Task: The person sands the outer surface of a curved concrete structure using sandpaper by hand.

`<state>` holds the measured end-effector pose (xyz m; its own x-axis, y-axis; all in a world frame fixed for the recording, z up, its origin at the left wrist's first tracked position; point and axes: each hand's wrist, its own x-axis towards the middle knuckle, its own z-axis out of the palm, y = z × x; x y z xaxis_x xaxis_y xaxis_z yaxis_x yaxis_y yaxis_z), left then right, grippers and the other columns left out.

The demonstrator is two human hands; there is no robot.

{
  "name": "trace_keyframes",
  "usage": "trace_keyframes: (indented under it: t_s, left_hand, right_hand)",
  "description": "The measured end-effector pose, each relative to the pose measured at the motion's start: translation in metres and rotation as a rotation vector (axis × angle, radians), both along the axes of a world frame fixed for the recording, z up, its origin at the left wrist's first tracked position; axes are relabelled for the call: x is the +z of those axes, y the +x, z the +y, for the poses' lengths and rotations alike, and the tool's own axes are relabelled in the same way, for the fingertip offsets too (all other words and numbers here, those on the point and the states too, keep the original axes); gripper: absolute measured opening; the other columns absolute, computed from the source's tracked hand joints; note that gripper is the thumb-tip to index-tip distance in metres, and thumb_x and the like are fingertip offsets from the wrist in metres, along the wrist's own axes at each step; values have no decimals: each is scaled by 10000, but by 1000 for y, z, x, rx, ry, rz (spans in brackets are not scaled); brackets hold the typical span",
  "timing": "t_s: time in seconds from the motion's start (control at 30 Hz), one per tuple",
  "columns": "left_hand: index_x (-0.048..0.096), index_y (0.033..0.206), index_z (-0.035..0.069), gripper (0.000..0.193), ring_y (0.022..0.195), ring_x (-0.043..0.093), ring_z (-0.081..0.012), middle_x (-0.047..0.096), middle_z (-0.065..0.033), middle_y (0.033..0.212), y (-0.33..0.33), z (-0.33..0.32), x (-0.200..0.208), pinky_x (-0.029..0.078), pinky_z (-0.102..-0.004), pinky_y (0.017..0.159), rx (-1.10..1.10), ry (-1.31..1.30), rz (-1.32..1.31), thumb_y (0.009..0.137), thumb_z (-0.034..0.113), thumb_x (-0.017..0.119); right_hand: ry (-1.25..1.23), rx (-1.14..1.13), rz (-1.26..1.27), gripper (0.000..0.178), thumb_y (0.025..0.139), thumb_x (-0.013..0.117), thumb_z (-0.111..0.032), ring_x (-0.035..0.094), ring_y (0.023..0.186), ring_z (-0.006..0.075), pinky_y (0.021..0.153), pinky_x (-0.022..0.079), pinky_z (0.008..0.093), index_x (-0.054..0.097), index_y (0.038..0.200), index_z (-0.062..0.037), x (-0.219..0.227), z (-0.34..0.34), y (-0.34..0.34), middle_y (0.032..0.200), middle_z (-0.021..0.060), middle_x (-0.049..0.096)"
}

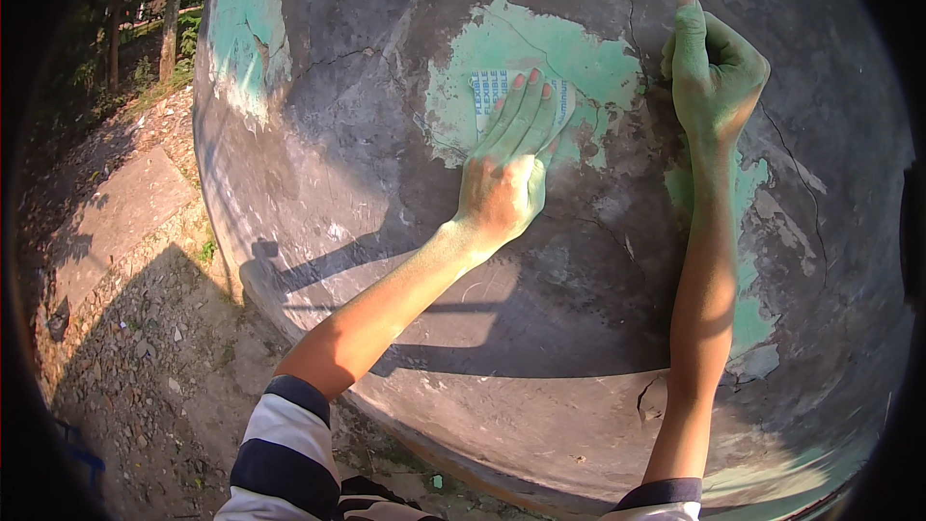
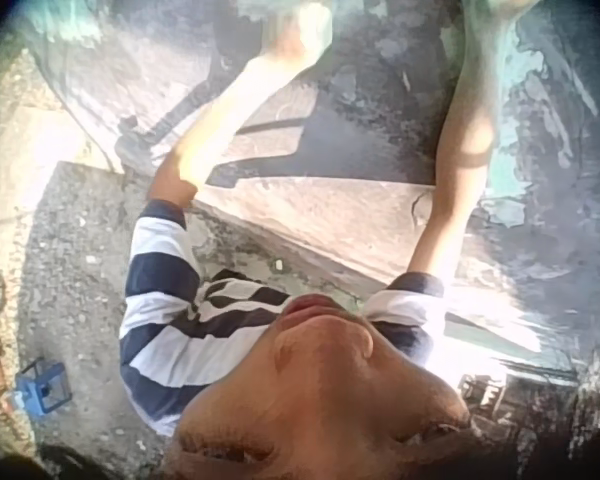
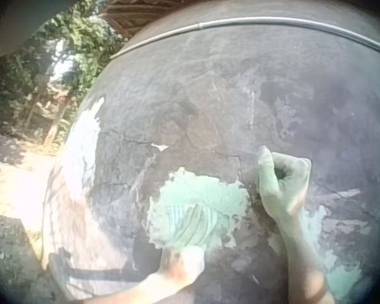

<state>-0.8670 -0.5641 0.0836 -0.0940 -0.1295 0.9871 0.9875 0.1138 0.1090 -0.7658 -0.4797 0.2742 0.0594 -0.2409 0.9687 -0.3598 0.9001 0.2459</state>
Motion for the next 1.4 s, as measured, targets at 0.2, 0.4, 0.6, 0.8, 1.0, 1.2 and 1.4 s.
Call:
trace_keyframes:
  t_s: [0.2, 0.4, 0.6, 0.8, 1.0, 1.2, 1.4]
  left_hand:
    - [474, 1456, 11, 549, 1456, 333, -375, 401, -188, 1546, -13, -15, 39, 319, -456, 1181, 27, 13, 1, 917, 15, 583]
    - [470, 1462, 25, 571, 1461, 326, -366, 390, -179, 1557, -1, -9, 11, 333, -463, 1177, 16, -9, -24, 903, 14, 587]
    - [473, 1469, 60, 597, 1438, 368, -362, 407, -178, 1545, -15, -23, 31, 374, -454, 1155, 130, -114, 9, 885, 15, 592]
    - [446, 1478, 41, 518, 1450, 340, -369, 387, -186, 1552, -3, -17, 8, 350, -446, 1172, 31, -16, -76, 966, 62, 523]
    - [438, 1475, 15, 543, 1462, 314, -378, 353, -200, 1569, -21, -27, 29, 327, -457, 1186, 65, -20, -51, 944, 46, 546]
    - [387, 1503, 19, 635, 1471, 294, -379, 299, -196, 1597, -1, -9, 14, 316, -478, 1192, 30, -26, -133, 898, 8, 580]
    - [347, 1519, 11, 737, 1461, 288, -401, 311, -214, 1580, 2, -21, 8, 338, -463, 1188, -13, -105, -114, 821, -47, 577]
  right_hand:
    - [-28, 33, -25, 457, 947, 667, -223, 310, 479, 50, 463, 240, 268, 566, 557, -6, -3, -1, 2, 469, -51, 373]
    - [0, -94, -92, 466, 988, 644, -275, 462, 487, 55, 478, 352, 244, 633, 612, -2, 0, 1, 6, 511, -18, 532]
    - [-9, -45, -57, 471, 986, 648, -282, 459, 487, 48, 473, 345, 245, 640, 603, -8, -1, 0, 7, 503, -22, 525]
    - [5, -75, -72, 482, 987, 649, -290, 454, 486, 47, 473, 339, 241, 632, 591, -16, -1, -2, 6, 503, -28, 522]
    - [-37, -52, -121, 477, 990, 647, -282, 451, 496, 47, 489, 342, 237, 627, 590, -22, -7, -4, 1, 511, -31, 507]
    - [-107, -11, -107, 486, 998, 638, -295, 434, 504, 43, 488, 330, 232, 611, 593, -27, -5, -2, 8, 530, -30, 482]
    - [-93, -36, -130, 488, 1000, 640, -275, 398, 496, 30, 473, 295, 233, 590, 577, -37, -4, 2, 4, 517, -53, 446]
